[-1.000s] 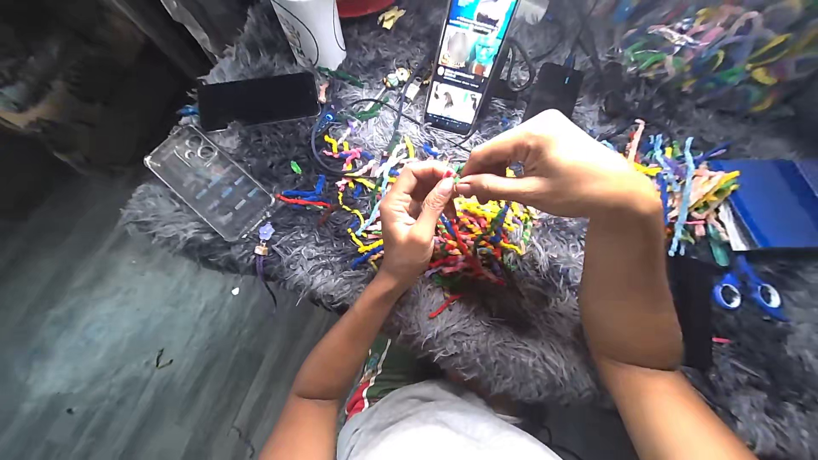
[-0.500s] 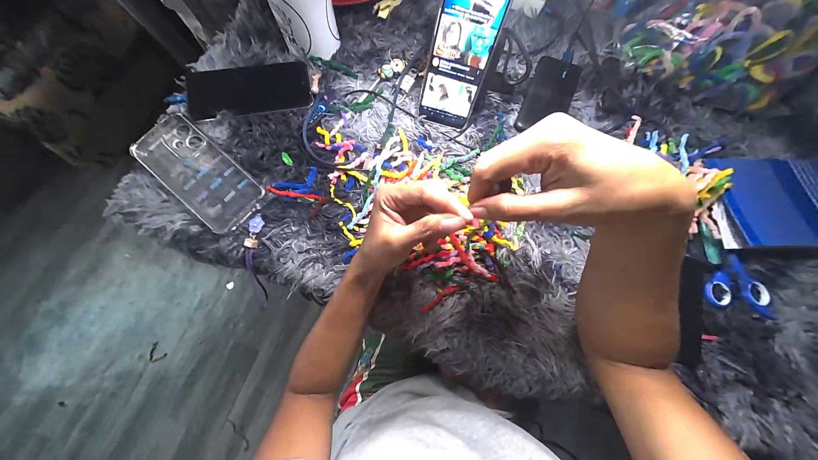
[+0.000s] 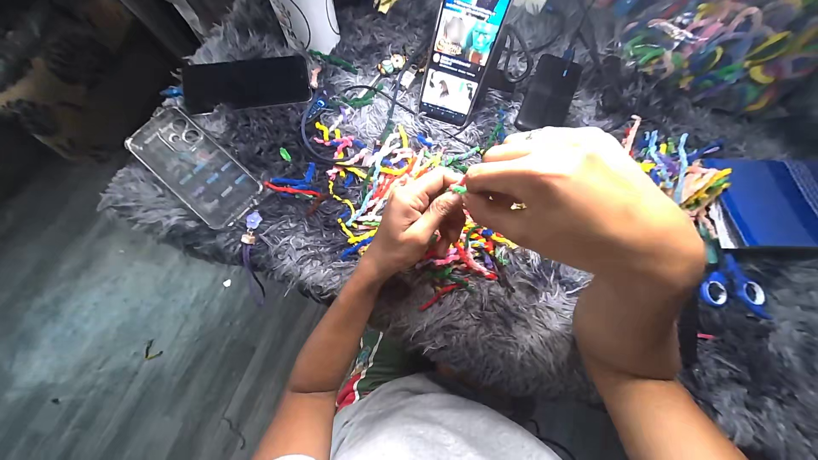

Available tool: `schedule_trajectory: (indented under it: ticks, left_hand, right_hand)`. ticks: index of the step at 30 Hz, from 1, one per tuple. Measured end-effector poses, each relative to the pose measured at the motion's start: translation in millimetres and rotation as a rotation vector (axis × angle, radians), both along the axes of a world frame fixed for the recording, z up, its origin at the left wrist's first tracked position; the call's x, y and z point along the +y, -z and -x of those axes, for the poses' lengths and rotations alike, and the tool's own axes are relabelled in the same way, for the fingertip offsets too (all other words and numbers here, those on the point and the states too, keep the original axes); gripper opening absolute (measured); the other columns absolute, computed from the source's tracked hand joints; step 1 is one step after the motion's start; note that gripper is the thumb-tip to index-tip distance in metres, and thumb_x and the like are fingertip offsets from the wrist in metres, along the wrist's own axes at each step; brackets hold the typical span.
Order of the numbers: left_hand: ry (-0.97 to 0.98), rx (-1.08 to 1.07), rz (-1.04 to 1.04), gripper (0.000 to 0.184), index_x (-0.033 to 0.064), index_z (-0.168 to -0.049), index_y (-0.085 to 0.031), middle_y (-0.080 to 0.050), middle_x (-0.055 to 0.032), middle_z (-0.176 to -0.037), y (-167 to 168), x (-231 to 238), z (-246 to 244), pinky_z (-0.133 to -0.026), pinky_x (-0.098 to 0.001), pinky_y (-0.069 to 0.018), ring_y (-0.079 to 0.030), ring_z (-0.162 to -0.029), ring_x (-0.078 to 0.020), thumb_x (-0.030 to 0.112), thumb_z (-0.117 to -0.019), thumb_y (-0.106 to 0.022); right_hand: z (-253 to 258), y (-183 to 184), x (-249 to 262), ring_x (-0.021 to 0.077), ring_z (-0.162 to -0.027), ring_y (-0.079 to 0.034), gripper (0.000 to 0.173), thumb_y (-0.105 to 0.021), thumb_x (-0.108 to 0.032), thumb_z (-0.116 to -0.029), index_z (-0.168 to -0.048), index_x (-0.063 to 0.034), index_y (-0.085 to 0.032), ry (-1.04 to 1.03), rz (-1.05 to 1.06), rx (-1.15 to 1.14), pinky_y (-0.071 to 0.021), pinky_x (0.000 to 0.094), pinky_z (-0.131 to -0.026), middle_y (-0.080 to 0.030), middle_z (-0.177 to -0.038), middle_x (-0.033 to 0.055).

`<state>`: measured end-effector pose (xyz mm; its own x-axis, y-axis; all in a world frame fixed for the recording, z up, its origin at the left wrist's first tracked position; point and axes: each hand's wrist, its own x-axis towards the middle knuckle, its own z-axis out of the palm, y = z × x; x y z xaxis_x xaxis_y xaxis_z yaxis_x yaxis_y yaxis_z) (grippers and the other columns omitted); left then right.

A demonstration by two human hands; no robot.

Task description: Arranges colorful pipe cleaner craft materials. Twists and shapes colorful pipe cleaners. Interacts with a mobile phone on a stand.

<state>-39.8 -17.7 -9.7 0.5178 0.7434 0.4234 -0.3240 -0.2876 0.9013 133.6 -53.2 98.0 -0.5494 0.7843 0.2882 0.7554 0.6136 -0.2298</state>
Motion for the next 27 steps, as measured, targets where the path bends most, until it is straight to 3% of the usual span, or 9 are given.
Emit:
schedule_trajectory:
  ticks: [2,6,9,12,15,17,20,24,27]
  left_hand:
    - [0.165,-0.106,0.097,0.017,0.007,-0.105,-0.058,-0.063,0.0062,-0.067,0.1,2.4,1.9,-0.044,-0.0135,-0.0481,-0.055,-0.049,0.0015,0.005,-0.1078,-0.041]
    - [0.34,-0.257,0.146,0.022,0.0128,-0.105,-0.062,-0.067,0.0071,-0.069,1.0,10.2,4.9,-0.047,-0.0141,-0.0495,-0.059,-0.051,0.002,0.018,-0.111,-0.042]
    - [0.485,-0.295,0.138,0.025,0.0129,-0.106,-0.07,-0.07,0.0075,-0.073,3.7,14.1,10.3,-0.048,-0.0101,-0.0457,-0.056,-0.053,0.0069,0.025,-0.1094,-0.048]
    - [0.649,-0.279,0.068,0.019,0.0083,-0.099,-0.07,-0.066,0.0092,-0.074,8.3,17.6,12.4,-0.05,-0.0054,-0.0401,-0.051,-0.057,0.0124,0.019,-0.106,-0.056]
    - [0.545,-0.112,-0.063,0.016,0.0018,-0.081,-0.067,-0.065,0.0066,-0.074,6.6,15.3,12.1,-0.062,-0.0074,-0.0442,-0.055,-0.069,0.0103,0.004,-0.0968,-0.062]
    - [0.333,0.052,-0.148,0.017,-0.0019,-0.074,-0.066,-0.063,0.0047,-0.069,4.2,11.2,8.8,-0.059,-0.0088,-0.0453,-0.055,-0.065,0.0087,-0.004,-0.0904,-0.061]
    - [0.11,0.139,-0.075,0.019,0.0004,-0.085,-0.067,-0.056,0.0078,-0.061,2.0,5.4,3.0,-0.048,-0.0105,-0.0404,-0.047,-0.05,0.0067,0.0,-0.0986,-0.055]
    - [0.305,-0.18,0.202,0.021,0.0104,-0.1,-0.063,-0.061,0.009,-0.061,0.9,5.6,5.2,-0.04,-0.0081,-0.0377,-0.047,-0.044,0.0079,0.017,-0.1099,-0.045]
    - [0.444,-0.232,0.189,0.022,0.015,-0.105,-0.065,-0.069,0.0094,-0.076,3.0,10.7,8.5,-0.045,-0.0072,-0.0391,-0.051,-0.052,0.0102,0.026,-0.1099,-0.047]
  right_hand:
    - [-6.6,-0.6,4.2,0.0149,-0.063,-0.058,0.023,-0.056,-0.018,-0.0965,-0.083,-0.0129,-0.074,-0.033,0.025,0.046,-0.0413,0.0352,-0.058,-0.059,-0.068,0.0004]
    - [-14.4,-1.1,11.1,0.0043,-0.062,-0.052,0.023,-0.057,-0.017,-0.0953,-0.079,-0.0129,-0.072,-0.106,0.062,0.149,-0.0376,0.0247,-0.056,-0.058,-0.068,-0.0038]
    - [-23.7,-0.8,19.1,-0.0049,-0.063,-0.051,0.019,-0.06,-0.013,-0.0949,-0.081,-0.0082,-0.072,-0.295,0.174,0.292,-0.0385,0.0128,-0.054,-0.06,-0.072,-0.0051]
    - [-27.1,1.6,26.6,-0.0074,-0.065,-0.054,0.015,-0.063,-0.008,-0.0931,-0.083,-0.0049,-0.073,-0.469,0.349,0.417,-0.0427,0.0094,-0.056,-0.063,-0.072,-0.0052]
    - [-22.0,4.0,26.2,-0.0076,-0.06,-0.051,0.016,-0.064,-0.008,-0.0895,-0.076,-0.0066,-0.072,-0.46,0.377,0.382,-0.0387,0.0098,-0.051,-0.06,-0.068,-0.0059]
    - [-18.3,4.7,23.6,-0.0057,-0.056,-0.049,0.019,-0.065,-0.015,-0.0883,-0.07,-0.0113,-0.069,-0.356,0.329,0.294,-0.0358,0.0135,-0.048,-0.057,-0.063,-0.0074]
    - [-17.9,1.6,15.8,0.0019,-0.055,-0.049,0.021,-0.063,-0.022,-0.0881,-0.068,-0.015,-0.066,-0.155,0.218,0.136,-0.0335,0.0239,-0.05,-0.054,-0.062,-0.0056]
    - [-27.8,-5.0,12.6,-0.0045,-0.056,-0.047,0.019,-0.061,-0.018,-0.0894,-0.073,-0.0137,-0.069,-0.163,0.181,0.19,-0.0339,0.0164,-0.049,-0.056,-0.063,-0.0076]
    - [-32.2,-2.1,21.9,-0.0085,-0.056,-0.046,0.018,-0.061,-0.014,-0.0895,-0.073,-0.012,-0.068,-0.271,0.228,0.288,-0.0338,0.012,-0.048,-0.057,-0.065,-0.0093]
